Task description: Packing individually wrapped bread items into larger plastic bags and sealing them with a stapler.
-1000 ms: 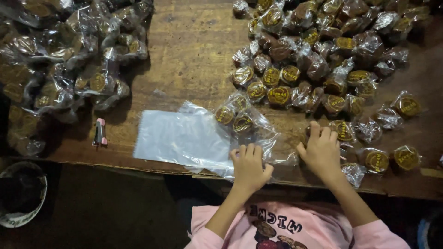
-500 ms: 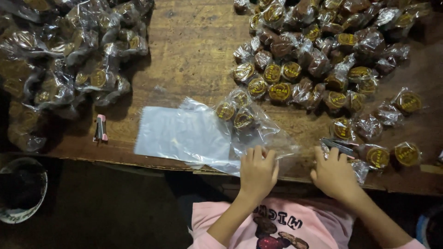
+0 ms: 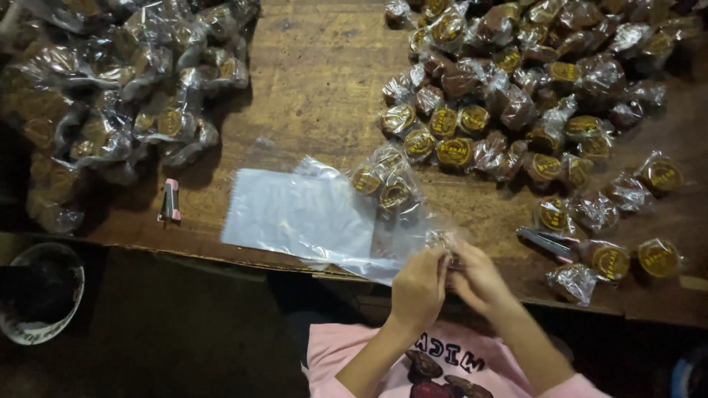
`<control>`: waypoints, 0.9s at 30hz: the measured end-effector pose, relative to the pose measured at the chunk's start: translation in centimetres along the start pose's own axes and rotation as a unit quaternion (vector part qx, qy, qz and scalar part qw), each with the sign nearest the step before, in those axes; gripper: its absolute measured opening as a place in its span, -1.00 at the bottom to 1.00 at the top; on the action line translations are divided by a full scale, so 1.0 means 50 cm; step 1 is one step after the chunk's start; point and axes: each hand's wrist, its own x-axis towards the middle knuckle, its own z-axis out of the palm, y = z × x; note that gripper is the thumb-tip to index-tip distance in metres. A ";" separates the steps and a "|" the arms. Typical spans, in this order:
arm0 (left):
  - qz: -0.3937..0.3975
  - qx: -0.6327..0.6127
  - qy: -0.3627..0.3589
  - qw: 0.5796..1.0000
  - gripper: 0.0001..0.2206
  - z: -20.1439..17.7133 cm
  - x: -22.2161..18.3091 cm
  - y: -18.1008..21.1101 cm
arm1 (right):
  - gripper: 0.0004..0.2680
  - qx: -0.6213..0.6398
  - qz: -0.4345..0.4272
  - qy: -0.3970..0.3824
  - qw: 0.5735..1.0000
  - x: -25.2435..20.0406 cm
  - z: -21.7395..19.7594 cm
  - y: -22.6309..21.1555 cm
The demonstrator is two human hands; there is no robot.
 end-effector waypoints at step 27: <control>-0.028 0.166 -0.172 0.970 -0.86 -0.015 -0.101 -0.047 | -0.63 -0.584 -0.546 -0.076 0.596 0.092 0.054 0.035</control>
